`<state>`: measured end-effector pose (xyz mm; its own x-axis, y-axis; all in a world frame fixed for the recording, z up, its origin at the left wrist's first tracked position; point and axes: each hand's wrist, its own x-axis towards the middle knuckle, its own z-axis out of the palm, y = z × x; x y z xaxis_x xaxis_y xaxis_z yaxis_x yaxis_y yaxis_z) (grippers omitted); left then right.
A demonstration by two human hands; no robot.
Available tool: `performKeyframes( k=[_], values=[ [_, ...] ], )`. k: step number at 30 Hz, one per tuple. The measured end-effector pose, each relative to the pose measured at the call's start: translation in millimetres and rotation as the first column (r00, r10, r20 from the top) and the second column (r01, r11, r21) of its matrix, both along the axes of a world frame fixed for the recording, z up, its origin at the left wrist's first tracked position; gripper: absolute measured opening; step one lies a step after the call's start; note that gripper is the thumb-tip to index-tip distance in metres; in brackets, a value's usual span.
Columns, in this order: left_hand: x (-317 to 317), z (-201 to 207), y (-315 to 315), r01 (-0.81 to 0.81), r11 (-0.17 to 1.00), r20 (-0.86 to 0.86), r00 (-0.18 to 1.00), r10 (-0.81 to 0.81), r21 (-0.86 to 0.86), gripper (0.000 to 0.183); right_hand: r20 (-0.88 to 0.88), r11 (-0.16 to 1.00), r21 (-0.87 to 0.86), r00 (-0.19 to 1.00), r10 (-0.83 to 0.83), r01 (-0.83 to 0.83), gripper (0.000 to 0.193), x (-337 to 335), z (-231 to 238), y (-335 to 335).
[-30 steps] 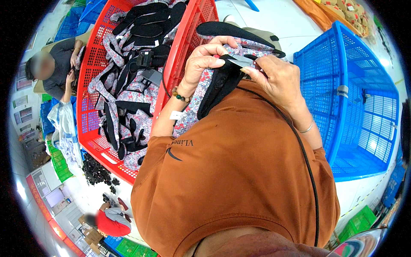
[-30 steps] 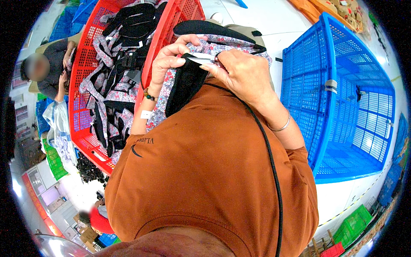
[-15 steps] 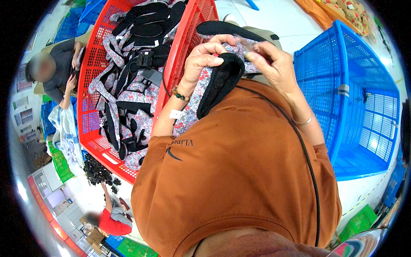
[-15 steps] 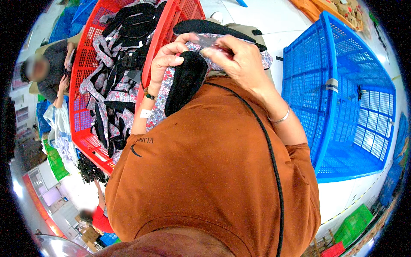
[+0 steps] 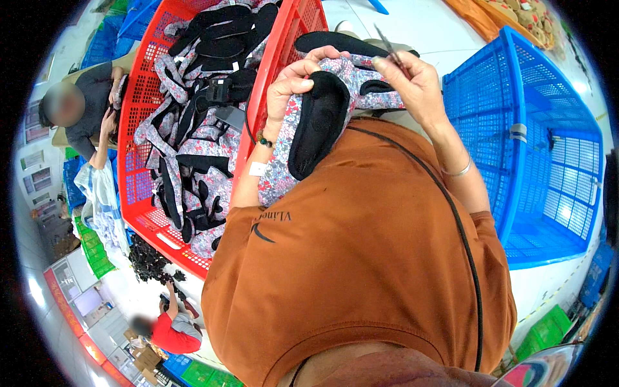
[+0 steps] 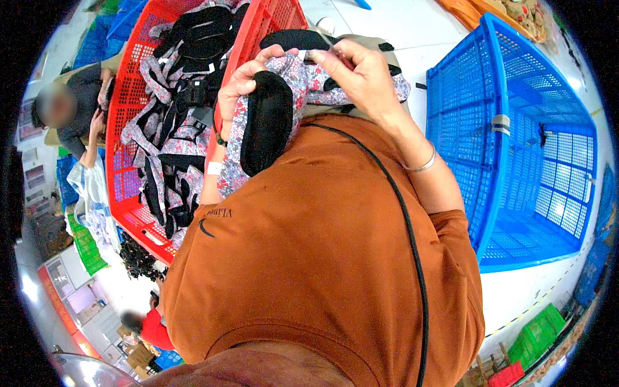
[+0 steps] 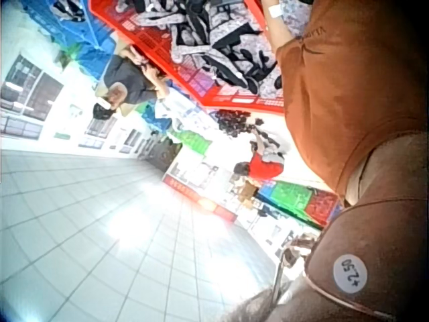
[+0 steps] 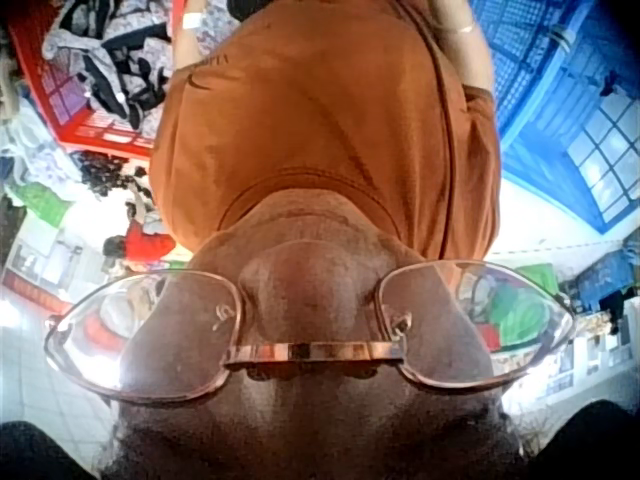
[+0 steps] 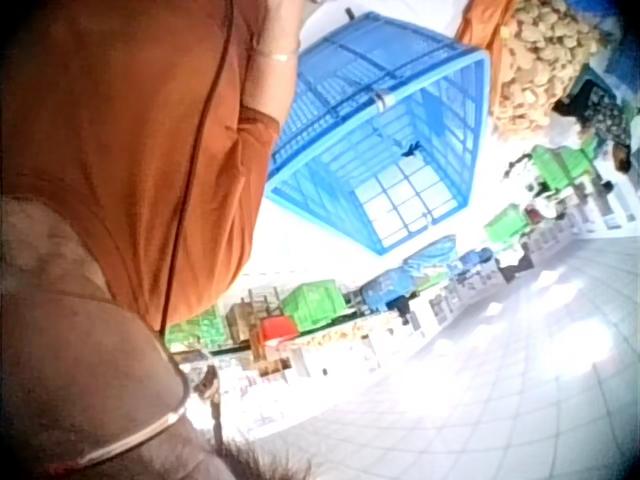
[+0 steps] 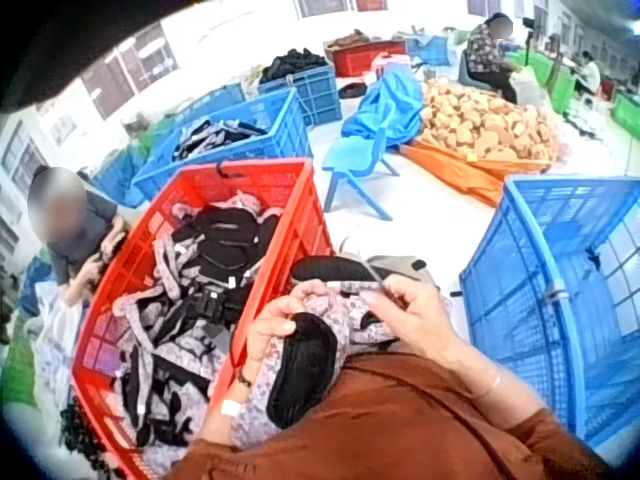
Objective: The person sits on the floor and uses scissors to trim excess fabric and threads from the edges of floral-patterned fabric slippers. They pick up slippers from a red basket, trim the material, and place the finished items into a blue basket.
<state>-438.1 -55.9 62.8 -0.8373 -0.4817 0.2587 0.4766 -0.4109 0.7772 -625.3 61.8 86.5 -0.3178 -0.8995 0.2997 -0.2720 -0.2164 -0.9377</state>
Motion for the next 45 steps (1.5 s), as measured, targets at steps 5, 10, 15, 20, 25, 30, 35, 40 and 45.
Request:
performKeyframes(
  k=[5, 10, 15, 20, 25, 30, 35, 40, 45],
  values=[
    [-0.7, -4.0, 3.7, 0.002, 0.969, -0.079, 0.997, 0.018, 0.246, 0.024, -0.041, 0.982, 0.012, 0.981, 0.189, -0.189, 0.019, 20.9, 10.6, 9.1],
    [2.1, -3.8, 3.0, -0.032, 0.937, 0.018, 0.999, 0.028, 0.348, 0.026, -0.275, 0.982, -0.166, 0.960, 0.046, -0.095, 0.016, 30.5, 0.6, -1.9],
    [0.8, -7.3, 6.2, -0.029, 0.898, -0.148, 0.983, 0.104, 0.440, 0.028, -0.239, 0.998, -0.067, 0.971, -0.009, -0.007, 0.017, 15.4, -5.3, 2.3],
    [1.2, -3.3, 13.0, -0.069, 0.853, -0.108, 0.983, 0.145, 0.518, 0.031, -0.589, 0.965, -0.218, 0.808, -0.012, -0.144, 0.028, 16.1, -17.8, 2.6],
    [-1.8, -19.1, 10.5, 0.065, 0.859, -0.289, 0.952, 0.098, 0.508, 0.037, -0.705, 0.967, -0.200, 0.709, -0.030, -0.158, 0.030, 18.2, -28.2, -5.2],
    [-3.5, -22.4, 13.4, 0.061, 0.827, -0.338, 0.928, 0.159, 0.558, 0.043, -0.707, 0.963, -0.228, 0.704, -0.064, -0.141, 0.031, 23.3, -28.8, -10.3],
    [-1.9, -11.7, 12.9, 0.067, 0.828, -0.264, 0.960, 0.099, 0.556, 0.050, -0.635, 0.959, -0.275, 0.761, -0.132, -0.063, 0.030, 20.6, -36.9, -12.3],
    [1.0, -9.0, 6.8, 0.104, 0.836, -0.206, 0.978, 0.011, 0.539, 0.057, -0.448, 0.977, -0.207, 0.884, -0.132, 0.041, 0.029, 17.0, -32.3, -9.0],
    [7.7, -15.2, -15.2, 0.055, 0.976, 0.031, 0.998, -0.063, 0.212, 0.040, -0.341, 0.999, -0.020, 0.940, 0.026, -0.035, 0.039, 26.6, -8.2, -5.8]
  ],
)
